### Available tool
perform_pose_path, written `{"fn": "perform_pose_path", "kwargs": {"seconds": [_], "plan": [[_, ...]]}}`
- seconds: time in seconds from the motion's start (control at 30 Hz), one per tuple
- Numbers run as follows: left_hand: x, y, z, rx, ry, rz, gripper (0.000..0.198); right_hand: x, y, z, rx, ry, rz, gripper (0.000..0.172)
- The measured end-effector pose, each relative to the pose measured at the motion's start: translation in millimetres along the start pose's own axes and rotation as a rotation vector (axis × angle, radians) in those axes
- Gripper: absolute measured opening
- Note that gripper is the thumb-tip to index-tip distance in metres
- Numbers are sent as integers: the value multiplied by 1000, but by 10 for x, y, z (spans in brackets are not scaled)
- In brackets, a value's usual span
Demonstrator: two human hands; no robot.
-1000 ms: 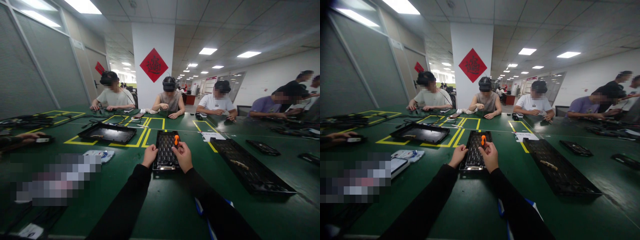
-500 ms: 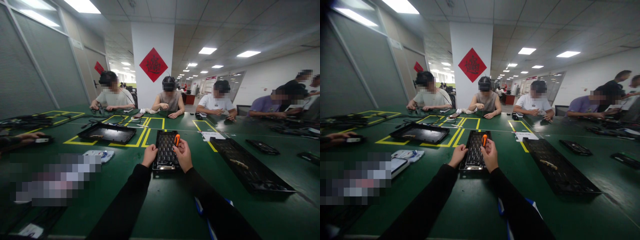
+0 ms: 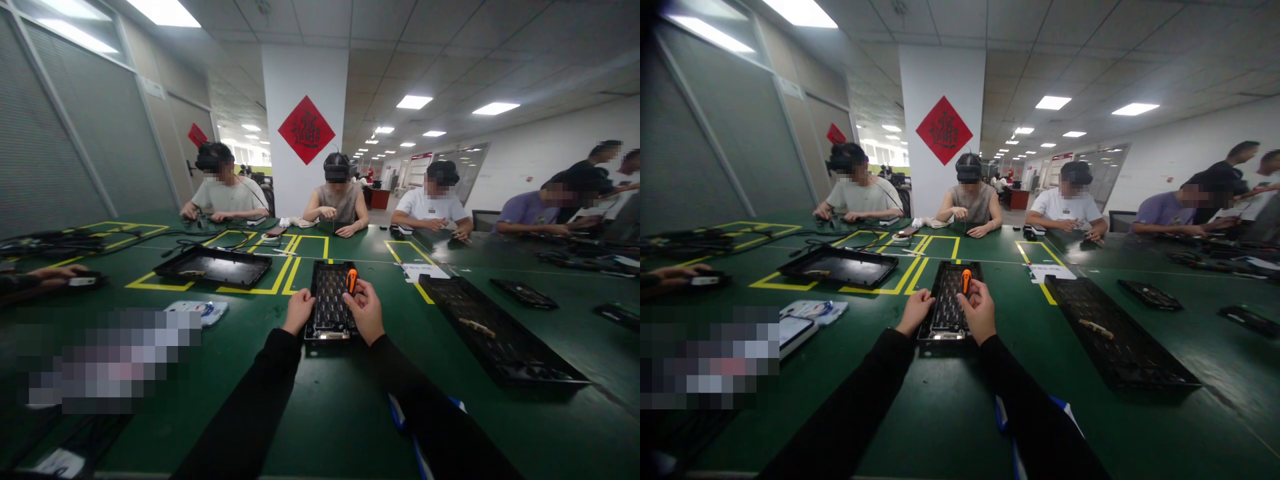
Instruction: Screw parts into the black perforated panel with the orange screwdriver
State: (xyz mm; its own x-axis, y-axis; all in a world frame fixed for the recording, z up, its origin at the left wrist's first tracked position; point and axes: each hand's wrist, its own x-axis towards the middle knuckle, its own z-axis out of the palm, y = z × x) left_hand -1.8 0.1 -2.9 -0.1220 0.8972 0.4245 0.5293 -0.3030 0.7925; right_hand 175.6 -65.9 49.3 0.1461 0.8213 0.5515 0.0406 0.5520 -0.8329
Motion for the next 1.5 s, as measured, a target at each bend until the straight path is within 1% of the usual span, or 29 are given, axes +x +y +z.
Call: {"fn": "perform_pose_path", "kwargs": {"seconds": [0.1, 0.27, 0.43, 0.5, 0.6, 0.7, 0.77, 0.87, 0.93, 1.0, 1.2, 1.4, 1.5], "plan": [[0, -2, 1, 2, 4, 1, 26, 3, -16, 0, 64, -26, 18, 42], [-6, 1, 3, -10, 4, 3, 27, -5, -37, -13, 106, -64, 54, 40], [-15, 30, -8, -7, 1, -7, 26, 0, -23, 18, 131, -52, 23, 40], [-14, 37, -11, -6, 0, -11, 26, 5, -20, 24, 138, -52, 14, 36], [-12, 34, -11, -5, 0, -4, 26, 10, -26, 11, 59, -63, 8, 28], [-13, 33, -11, -8, -3, -6, 26, 13, -33, -6, -10, -32, -35, 25], [-15, 41, -13, -7, -1, -14, 26, 16, -34, -9, 24, -31, -33, 28], [-18, 57, -17, -11, 2, -24, 27, 19, -34, -3, 64, -25, 15, 43], [-16, 63, -18, -17, 1, -32, 27, 18, -37, 2, 56, -6, 27, 49], [-13, 62, -17, -17, 0, -34, 27, 14, -44, 3, 64, -7, 31, 49], [-10, 58, -12, -25, 0, -37, 28, -5, -47, -22, 121, -62, 80, 43], [-17, 70, -20, 7, 3, -15, 26, -6, -32, -21, 110, -81, 74, 38], [-18, 67, -17, 16, 2, -11, 26, -2, -43, 2, 121, -73, 53, 39]]}}
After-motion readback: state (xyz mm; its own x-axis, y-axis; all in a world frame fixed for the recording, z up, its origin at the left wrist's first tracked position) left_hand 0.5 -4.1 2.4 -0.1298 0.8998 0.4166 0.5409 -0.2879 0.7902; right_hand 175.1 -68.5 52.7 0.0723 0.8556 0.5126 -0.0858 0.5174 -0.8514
